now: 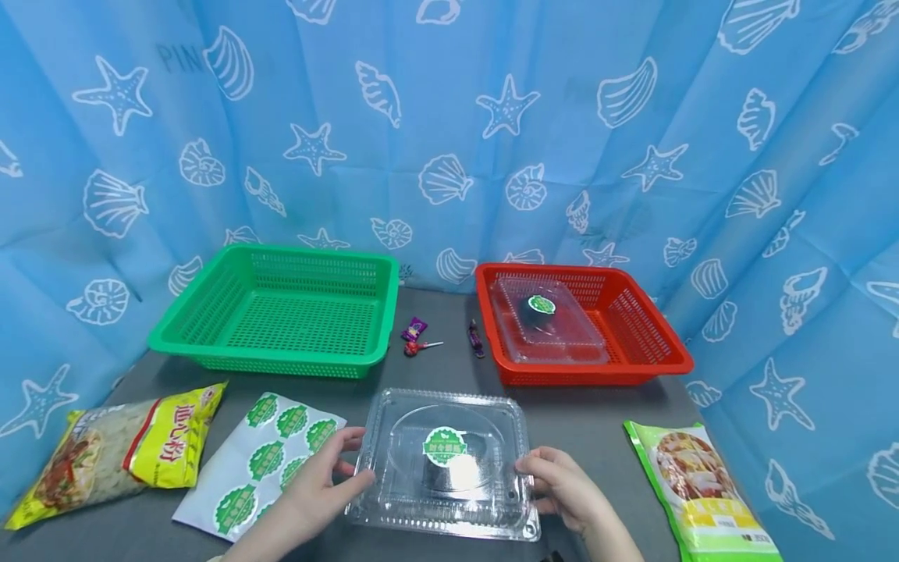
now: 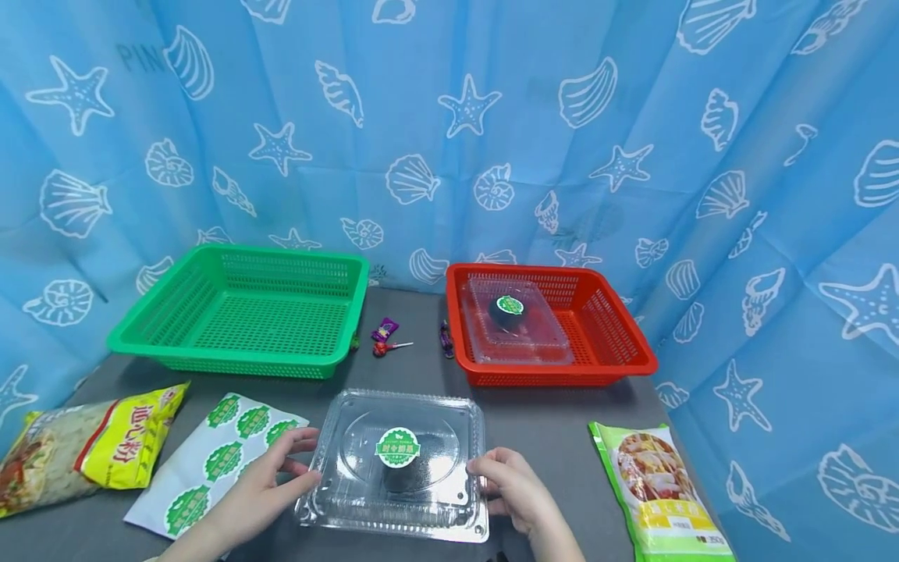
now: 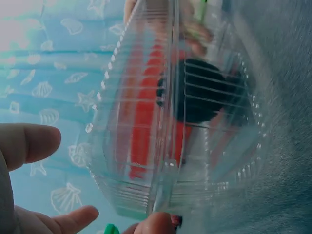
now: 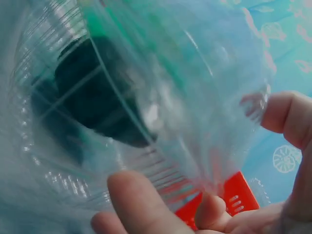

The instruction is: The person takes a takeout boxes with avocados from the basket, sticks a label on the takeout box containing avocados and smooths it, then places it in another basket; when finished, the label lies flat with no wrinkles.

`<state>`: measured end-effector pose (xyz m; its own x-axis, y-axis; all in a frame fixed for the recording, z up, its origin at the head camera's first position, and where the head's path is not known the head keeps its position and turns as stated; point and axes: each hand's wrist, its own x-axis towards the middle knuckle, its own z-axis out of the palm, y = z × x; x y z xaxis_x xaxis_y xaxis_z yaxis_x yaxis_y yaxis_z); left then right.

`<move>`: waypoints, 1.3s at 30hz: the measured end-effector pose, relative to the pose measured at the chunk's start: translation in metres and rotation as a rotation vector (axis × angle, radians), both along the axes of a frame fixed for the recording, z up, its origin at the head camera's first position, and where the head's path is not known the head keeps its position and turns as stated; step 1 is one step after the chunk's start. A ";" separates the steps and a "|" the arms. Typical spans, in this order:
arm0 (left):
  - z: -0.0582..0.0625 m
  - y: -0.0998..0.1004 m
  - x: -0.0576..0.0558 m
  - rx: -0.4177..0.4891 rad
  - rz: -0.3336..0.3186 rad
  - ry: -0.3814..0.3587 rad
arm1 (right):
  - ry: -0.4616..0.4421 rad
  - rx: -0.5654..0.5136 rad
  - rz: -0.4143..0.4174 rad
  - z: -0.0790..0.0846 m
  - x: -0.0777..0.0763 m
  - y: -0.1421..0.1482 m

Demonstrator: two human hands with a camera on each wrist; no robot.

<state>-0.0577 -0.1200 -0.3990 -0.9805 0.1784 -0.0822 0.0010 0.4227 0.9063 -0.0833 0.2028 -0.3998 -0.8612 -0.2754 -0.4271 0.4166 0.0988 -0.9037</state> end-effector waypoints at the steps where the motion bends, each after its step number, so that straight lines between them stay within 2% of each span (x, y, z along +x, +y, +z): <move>1: 0.001 -0.002 0.002 0.021 -0.004 -0.023 | -0.012 -0.030 0.031 0.001 0.004 0.001; 3: 0.005 -0.006 0.006 0.068 -0.004 -0.050 | -0.031 -0.085 0.078 0.004 0.012 0.003; 5: 0.011 -0.010 0.009 0.141 0.027 -0.072 | -0.062 -0.139 0.098 0.010 0.019 0.004; 10: 0.034 -0.009 0.011 0.363 0.184 -0.035 | -0.106 -0.309 0.072 0.030 0.029 0.004; 13: 0.042 0.000 0.008 0.501 0.237 0.025 | -0.026 -0.422 0.023 0.039 0.032 -0.003; 16: 0.042 0.019 0.005 0.625 0.213 0.079 | 0.102 -0.474 -0.069 0.043 0.034 -0.019; 20: 0.039 0.051 -0.002 0.711 0.164 0.070 | 0.141 -0.430 -0.255 0.043 0.034 -0.050; 23: 0.036 0.068 -0.009 0.740 0.186 0.044 | 0.123 -0.389 -0.348 0.040 0.033 -0.070; 25: 0.034 0.073 -0.014 0.751 0.217 0.033 | 0.128 -0.359 -0.363 0.038 0.033 -0.078; 28: 0.033 0.072 -0.019 0.744 0.243 0.030 | 0.185 -0.302 -0.354 0.033 0.033 -0.081; 30: 0.035 0.069 -0.020 0.732 0.251 0.026 | 0.285 -0.274 -0.368 0.023 0.030 -0.076; 33: 0.039 0.064 -0.020 0.715 0.250 0.012 | 0.437 -0.238 -0.449 0.023 0.027 -0.067; 34: 0.040 0.063 -0.021 0.712 0.247 0.007 | 0.482 -0.234 -0.467 0.025 0.026 -0.063; 36: 0.041 0.062 -0.022 0.720 0.219 -0.006 | 0.509 -0.189 -0.488 0.036 0.025 -0.055; 37: 0.042 0.062 -0.023 0.726 0.197 -0.011 | 0.476 -0.161 -0.482 0.047 0.025 -0.052; 39: 0.042 0.064 -0.026 0.714 0.165 -0.027 | 0.437 -0.113 -0.435 0.055 0.023 -0.044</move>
<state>-0.0836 -0.0561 -0.3566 -0.9985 0.0480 -0.0251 -0.0375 -0.2778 0.9599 -0.0602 0.1593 -0.3445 -0.9932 0.1168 0.0016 -0.0137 -0.1030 -0.9946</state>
